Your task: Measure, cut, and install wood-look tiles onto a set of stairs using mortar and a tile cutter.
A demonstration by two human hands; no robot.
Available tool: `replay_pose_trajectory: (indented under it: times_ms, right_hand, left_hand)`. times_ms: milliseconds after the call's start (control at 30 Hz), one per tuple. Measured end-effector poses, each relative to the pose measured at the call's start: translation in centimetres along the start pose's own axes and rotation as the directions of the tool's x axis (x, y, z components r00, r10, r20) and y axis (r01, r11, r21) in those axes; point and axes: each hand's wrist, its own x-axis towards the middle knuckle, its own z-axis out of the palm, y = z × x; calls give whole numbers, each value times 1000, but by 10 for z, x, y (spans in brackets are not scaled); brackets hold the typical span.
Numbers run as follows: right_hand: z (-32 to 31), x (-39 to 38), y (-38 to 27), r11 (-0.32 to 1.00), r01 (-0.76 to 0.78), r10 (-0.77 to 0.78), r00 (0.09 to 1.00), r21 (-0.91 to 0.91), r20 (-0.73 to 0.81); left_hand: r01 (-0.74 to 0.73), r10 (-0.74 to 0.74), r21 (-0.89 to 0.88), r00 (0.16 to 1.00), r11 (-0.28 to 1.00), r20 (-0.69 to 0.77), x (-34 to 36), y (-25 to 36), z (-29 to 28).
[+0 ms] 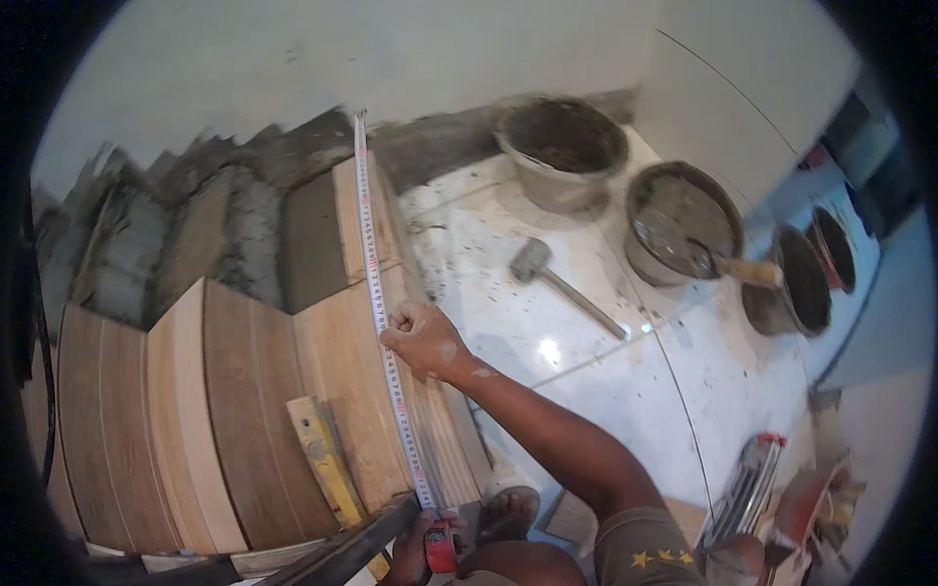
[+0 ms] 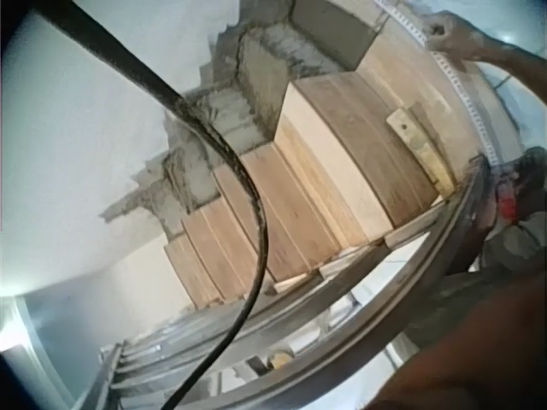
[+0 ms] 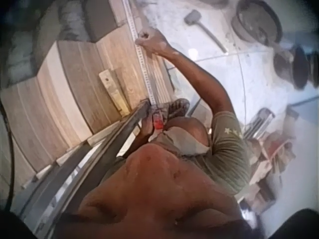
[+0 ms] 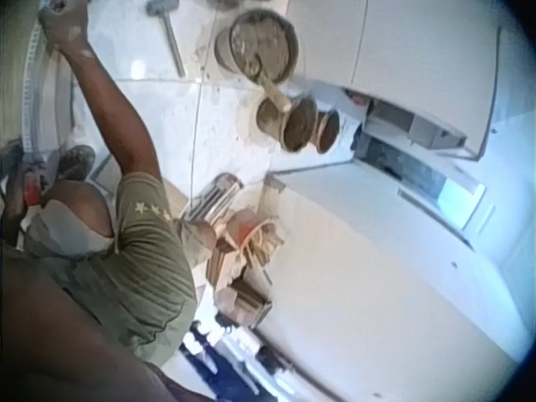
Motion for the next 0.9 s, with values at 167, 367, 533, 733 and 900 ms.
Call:
replay_pose_trajectory:
  times_ms: [167,367,533,733,900]
  right_hand:
    - [-77,-38,-37,961,174,-142,978,217,-156]
    - [-186,-143,-60,965,-24,58,991,262,-121]
    - [-238,-297,10,906,-276,330,935,321,-127]
    - [-203,-461,137,815,-429,543,800,391,-254]
    - [-173,-553,183,796,-581,276,600,-172,-751]
  left_hand:
    - [-127,101,292,989,948,104,3,18,32]
    - [-188,82,539,973,821,215,22,30,84]
    - [-349,21,743,911,572,412,66,10,167]
    - [-546,-264,838,807,11,529,141,-71,215]
    - [-346,-509,919,835,-189,209,178,-95,191]
